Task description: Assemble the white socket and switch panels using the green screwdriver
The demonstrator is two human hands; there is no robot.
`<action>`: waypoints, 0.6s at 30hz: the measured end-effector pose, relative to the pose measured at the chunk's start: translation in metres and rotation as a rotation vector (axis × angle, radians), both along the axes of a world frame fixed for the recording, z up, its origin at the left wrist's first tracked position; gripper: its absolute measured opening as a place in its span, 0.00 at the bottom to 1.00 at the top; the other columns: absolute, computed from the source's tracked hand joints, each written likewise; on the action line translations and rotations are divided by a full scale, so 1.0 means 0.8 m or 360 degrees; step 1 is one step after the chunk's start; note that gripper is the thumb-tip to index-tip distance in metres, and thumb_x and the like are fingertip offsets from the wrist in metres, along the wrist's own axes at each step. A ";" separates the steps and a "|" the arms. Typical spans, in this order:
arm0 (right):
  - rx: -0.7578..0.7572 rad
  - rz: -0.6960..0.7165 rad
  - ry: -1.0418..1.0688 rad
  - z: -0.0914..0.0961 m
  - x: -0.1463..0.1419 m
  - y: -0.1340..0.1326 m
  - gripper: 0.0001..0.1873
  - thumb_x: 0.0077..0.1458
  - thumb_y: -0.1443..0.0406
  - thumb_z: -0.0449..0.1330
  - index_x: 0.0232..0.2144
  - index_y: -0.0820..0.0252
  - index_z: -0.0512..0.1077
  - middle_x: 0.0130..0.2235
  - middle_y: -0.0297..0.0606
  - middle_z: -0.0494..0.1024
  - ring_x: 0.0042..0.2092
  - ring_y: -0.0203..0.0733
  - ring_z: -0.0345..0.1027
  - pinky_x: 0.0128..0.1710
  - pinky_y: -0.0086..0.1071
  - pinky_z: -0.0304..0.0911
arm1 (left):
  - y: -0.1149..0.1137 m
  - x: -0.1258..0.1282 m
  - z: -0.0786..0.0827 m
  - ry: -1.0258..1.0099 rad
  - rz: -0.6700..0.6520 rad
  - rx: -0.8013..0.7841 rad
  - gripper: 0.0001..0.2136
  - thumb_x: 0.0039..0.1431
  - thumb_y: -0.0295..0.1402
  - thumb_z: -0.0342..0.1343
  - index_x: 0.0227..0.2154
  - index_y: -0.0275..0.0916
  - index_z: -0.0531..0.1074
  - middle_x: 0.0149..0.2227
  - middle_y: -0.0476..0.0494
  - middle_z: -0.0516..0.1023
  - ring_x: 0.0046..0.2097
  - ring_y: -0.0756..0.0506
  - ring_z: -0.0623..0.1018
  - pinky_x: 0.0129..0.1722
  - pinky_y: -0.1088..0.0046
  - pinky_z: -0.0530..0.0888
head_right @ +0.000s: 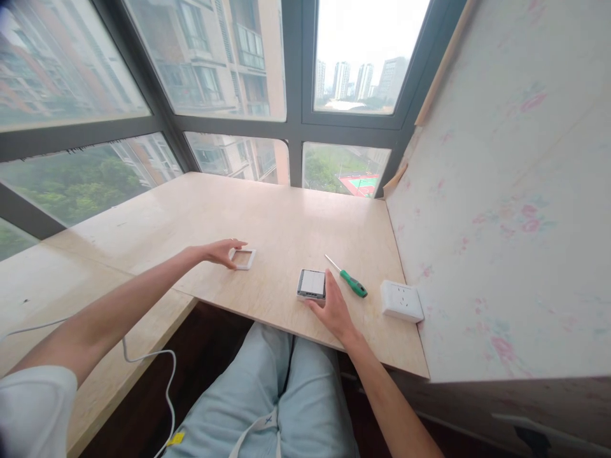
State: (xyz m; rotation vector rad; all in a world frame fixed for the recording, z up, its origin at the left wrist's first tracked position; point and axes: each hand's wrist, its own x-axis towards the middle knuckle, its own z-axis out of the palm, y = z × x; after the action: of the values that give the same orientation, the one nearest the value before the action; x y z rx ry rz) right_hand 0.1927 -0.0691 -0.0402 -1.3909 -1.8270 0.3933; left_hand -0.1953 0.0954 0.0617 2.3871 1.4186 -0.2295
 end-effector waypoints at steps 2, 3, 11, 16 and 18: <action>-0.0022 -0.0006 0.0023 0.002 0.000 0.000 0.50 0.53 0.56 0.64 0.69 0.60 0.42 0.68 0.54 0.54 0.68 0.57 0.49 0.65 0.55 0.50 | -0.003 -0.001 0.000 0.0028 -0.0004 0.0053 0.48 0.40 0.47 0.63 0.64 0.30 0.56 0.55 0.31 0.72 0.55 0.35 0.71 0.55 0.65 0.66; -0.0029 -0.0011 0.0029 0.003 0.001 0.000 0.50 0.53 0.56 0.64 0.69 0.60 0.43 0.68 0.54 0.54 0.68 0.57 0.49 0.65 0.54 0.49 | -0.005 0.000 0.000 0.0053 -0.0011 0.0091 0.48 0.41 0.48 0.62 0.64 0.30 0.56 0.54 0.31 0.72 0.55 0.35 0.72 0.54 0.64 0.66; -0.0081 -0.0010 0.0047 0.009 0.001 -0.003 0.49 0.53 0.55 0.65 0.68 0.61 0.45 0.68 0.52 0.54 0.68 0.55 0.49 0.66 0.52 0.50 | -0.029 0.023 -0.015 -0.0260 0.0053 0.0300 0.45 0.47 0.52 0.59 0.64 0.30 0.54 0.52 0.32 0.72 0.52 0.35 0.73 0.53 0.60 0.68; -0.0117 -0.0024 0.0059 0.012 0.000 -0.005 0.49 0.53 0.56 0.64 0.69 0.59 0.44 0.68 0.51 0.54 0.68 0.55 0.49 0.66 0.53 0.50 | -0.045 0.071 -0.018 -0.0712 -0.0047 0.0257 0.45 0.50 0.50 0.60 0.66 0.35 0.49 0.51 0.35 0.73 0.51 0.39 0.75 0.51 0.61 0.71; -0.0141 -0.0026 0.0069 0.014 0.000 -0.006 0.49 0.52 0.57 0.65 0.69 0.58 0.44 0.68 0.50 0.54 0.68 0.55 0.49 0.66 0.52 0.49 | -0.054 0.096 -0.013 -0.0746 -0.0180 0.0301 0.44 0.50 0.48 0.61 0.66 0.37 0.50 0.52 0.35 0.73 0.51 0.39 0.74 0.52 0.59 0.71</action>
State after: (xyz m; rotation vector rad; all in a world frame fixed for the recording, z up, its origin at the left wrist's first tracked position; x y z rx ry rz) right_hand 0.1927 -0.0735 -0.0291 -1.4450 -1.7811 0.4973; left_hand -0.1188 0.0524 0.0516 2.4506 1.1269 0.4298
